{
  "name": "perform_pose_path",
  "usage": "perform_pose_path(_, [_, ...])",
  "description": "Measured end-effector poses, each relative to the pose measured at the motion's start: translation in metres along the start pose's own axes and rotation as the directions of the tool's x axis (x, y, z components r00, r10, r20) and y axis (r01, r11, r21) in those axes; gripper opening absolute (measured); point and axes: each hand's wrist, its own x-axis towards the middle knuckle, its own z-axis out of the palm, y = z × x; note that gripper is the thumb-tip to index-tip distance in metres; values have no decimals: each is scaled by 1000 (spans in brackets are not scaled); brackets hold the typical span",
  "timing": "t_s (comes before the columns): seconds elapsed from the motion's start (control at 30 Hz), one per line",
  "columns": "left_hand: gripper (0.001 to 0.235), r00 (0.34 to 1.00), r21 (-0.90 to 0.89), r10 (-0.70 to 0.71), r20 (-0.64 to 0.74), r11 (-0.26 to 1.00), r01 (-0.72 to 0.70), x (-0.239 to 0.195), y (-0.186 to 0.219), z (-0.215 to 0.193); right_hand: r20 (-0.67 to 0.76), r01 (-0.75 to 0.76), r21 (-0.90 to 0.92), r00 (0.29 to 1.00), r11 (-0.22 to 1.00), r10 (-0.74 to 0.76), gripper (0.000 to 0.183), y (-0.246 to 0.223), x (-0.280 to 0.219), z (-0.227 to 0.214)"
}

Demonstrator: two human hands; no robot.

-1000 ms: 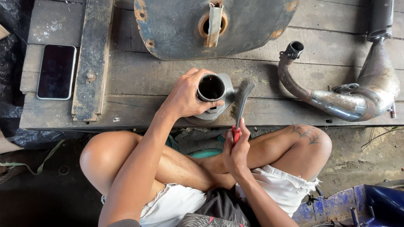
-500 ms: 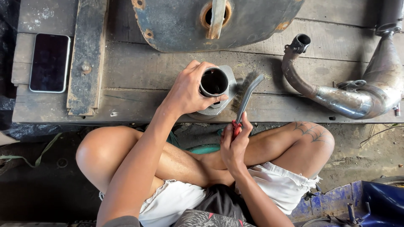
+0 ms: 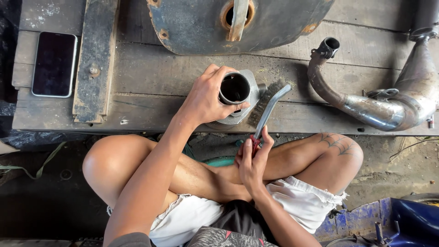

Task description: Cleaning a motorcycle engine cylinder using a wire brush

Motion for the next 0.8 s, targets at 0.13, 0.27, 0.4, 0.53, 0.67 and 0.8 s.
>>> perform_pose_path(0.13, [69, 1000, -1, 0, -7, 1000, 0, 0, 0, 3, 39, -167, 165, 986, 972, 163, 57, -1, -19, -5])
perform_pose_path(0.27, [71, 1000, -6, -19, -10, 1000, 19, -4, 7, 3, 58, -274, 283, 961, 919, 269, 53, -27, -24, -4])
perform_pose_path(0.4, [70, 993, 76, 81, -83, 994, -75, -2, 16, -1, 129, -491, 479, 859, 727, 495, 54, -60, -33, -7])
perform_pose_path(0.53, [72, 994, 95, 65, -87, 994, -57, -4, 14, 3, 219, -539, 537, 832, 649, 509, 57, -68, -42, -29])
perform_pose_path(0.67, [71, 994, 85, 63, -94, 995, -55, -3, 13, 3, 252, -543, 536, 833, 646, 492, 57, -79, -39, -41])
perform_pose_path(0.8, [69, 993, 93, 71, -99, 994, -62, -2, 14, 2, 213, -531, 478, 843, 699, 495, 52, -72, -30, -51])
